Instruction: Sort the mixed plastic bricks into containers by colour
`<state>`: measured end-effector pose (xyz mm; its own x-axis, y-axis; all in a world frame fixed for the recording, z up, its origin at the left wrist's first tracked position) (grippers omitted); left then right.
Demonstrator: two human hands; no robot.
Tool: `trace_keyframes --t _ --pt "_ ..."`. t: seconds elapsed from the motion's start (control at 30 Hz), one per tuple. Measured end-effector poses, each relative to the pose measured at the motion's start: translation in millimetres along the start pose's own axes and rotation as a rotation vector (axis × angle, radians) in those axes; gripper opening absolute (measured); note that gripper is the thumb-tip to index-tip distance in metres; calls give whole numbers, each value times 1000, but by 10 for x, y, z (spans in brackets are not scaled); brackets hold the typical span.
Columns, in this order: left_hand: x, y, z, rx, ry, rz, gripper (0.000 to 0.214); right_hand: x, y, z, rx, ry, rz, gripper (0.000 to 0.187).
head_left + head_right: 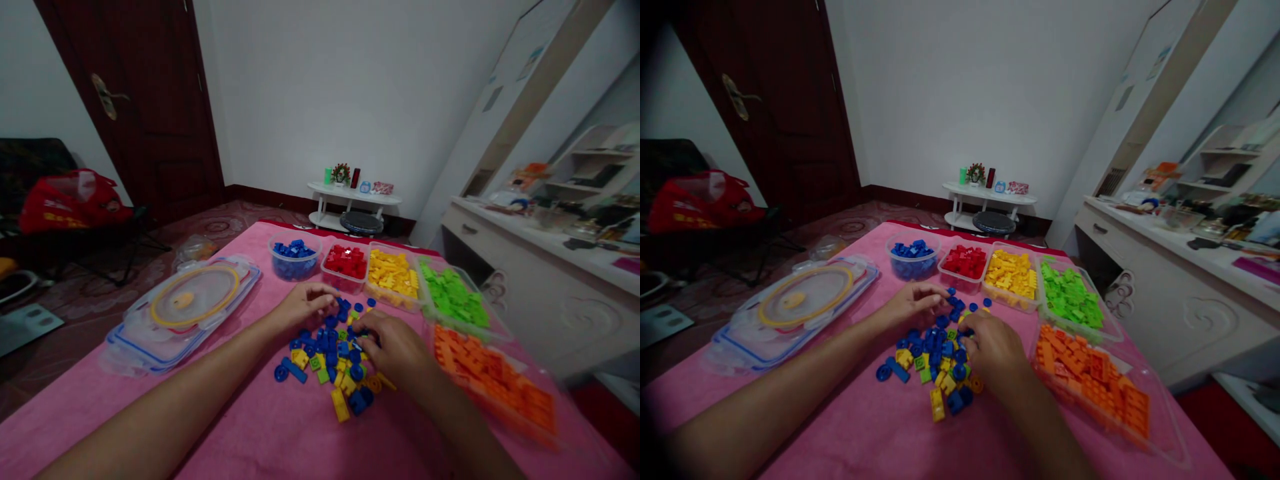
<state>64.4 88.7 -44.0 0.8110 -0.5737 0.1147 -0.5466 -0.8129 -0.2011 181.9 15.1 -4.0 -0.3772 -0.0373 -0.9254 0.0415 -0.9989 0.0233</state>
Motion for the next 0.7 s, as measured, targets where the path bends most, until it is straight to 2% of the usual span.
trace_keyframes --t 0.07,0.13,0.23,0.3,0.4,0.53,0.63,0.7 --pt "-5 78 17 -20 -103 93 40 22 18 9 15 39 22 24" --pt "81 170 -28 -21 -232 254 40 30 50 28 20 72 45 24" --pt "252 275 -208 81 -438 443 46 55 84 59 1 110 60 29" --pt "371 320 -308 182 -565 528 49 116 79 51 -5 129 83 32" --pt "448 335 -323 269 -720 569 47 182 43 5 12 127 105 30" --pt "399 312 -216 246 -819 572 43 117 38 -3 47 121 72 26" --pt "382 314 -196 242 -855 585 45 88 92 97 30 97 60 34" --pt "390 324 -206 254 -887 594 46 158 138 217 -32 92 97 32"
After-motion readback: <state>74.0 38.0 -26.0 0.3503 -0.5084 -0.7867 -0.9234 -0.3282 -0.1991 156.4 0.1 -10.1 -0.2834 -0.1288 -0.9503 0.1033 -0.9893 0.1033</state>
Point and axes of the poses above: each hand's wrist, its own y-axis away from the middle knuckle, its own x-axis out of the palm, z = x × y, the point moved 10 cm from there along -y, towards the middle knuckle, and after that the axes turned 8 degrees about x, right-handed, at the moved point
